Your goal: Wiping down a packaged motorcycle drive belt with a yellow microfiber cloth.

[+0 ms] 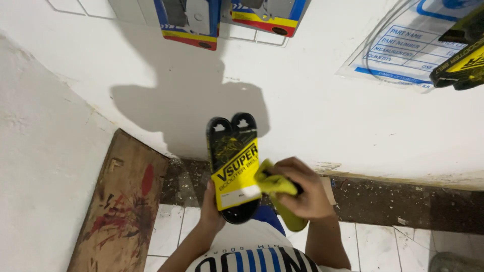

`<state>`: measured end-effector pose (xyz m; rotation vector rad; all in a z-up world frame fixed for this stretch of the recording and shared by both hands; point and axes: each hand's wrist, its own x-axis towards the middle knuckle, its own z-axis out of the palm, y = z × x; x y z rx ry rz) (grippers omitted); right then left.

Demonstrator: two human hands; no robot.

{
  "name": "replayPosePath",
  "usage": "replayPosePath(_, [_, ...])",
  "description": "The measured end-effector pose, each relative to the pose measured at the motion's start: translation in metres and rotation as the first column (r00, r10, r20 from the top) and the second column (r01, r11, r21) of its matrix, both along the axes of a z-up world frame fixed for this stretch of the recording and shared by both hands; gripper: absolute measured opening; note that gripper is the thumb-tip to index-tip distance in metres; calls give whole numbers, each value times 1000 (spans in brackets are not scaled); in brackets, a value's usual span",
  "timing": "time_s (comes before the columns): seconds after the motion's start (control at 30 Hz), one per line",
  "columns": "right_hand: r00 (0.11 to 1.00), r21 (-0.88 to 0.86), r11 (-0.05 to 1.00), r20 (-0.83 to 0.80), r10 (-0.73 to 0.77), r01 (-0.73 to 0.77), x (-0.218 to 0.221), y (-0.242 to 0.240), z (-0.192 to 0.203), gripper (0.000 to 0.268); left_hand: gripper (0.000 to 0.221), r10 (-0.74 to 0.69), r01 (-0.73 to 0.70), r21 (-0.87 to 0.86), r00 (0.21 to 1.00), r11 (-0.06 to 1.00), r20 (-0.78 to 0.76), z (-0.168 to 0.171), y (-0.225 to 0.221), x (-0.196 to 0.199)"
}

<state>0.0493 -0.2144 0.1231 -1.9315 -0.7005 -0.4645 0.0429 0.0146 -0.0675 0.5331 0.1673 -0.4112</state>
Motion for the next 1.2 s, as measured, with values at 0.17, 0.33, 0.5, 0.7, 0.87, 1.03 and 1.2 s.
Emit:
replayPosePath(0.17, [998, -62, 996, -16, 64, -65, -6, 14, 3, 48, 57, -41, 41, 4, 998, 999, 42, -2, -5, -1])
replayPosePath(0.33, [989, 33, 989, 30, -147, 146, 1, 8, -1, 48, 63, -71, 75, 30, 992, 997, -106, 14, -10, -7])
replayPosePath(0.5, [997, -28, 996, -4, 81, -82, -10, 7, -15, 47, 58, -25, 25, 11, 1000, 1000, -9, 19, -10, -3])
replayPosePath(0.7, [996, 13, 998, 64, -63, 62, 3, 6, -10, 42, 57, -68, 69, 15, 997, 998, -35, 15, -10, -7])
replayPosePath(0.87, [999, 23, 1000, -46, -19, 20, -6, 0, -21, 42, 56, 22, -22, -16, 1000, 1000, -7, 27, -6, -4])
replayPosePath(1.03, [998, 59, 997, 42, -46, 43, -3, 0, -29, 49, 53, -6, 6, -5, 1000, 1000, 6, 5, -7, -7])
replayPosePath(1.2, [999, 67, 997, 22, -33, 31, -3, 4, -28, 44, 53, 8, -8, 3, 1000, 1000, 14, -5, -4, -2])
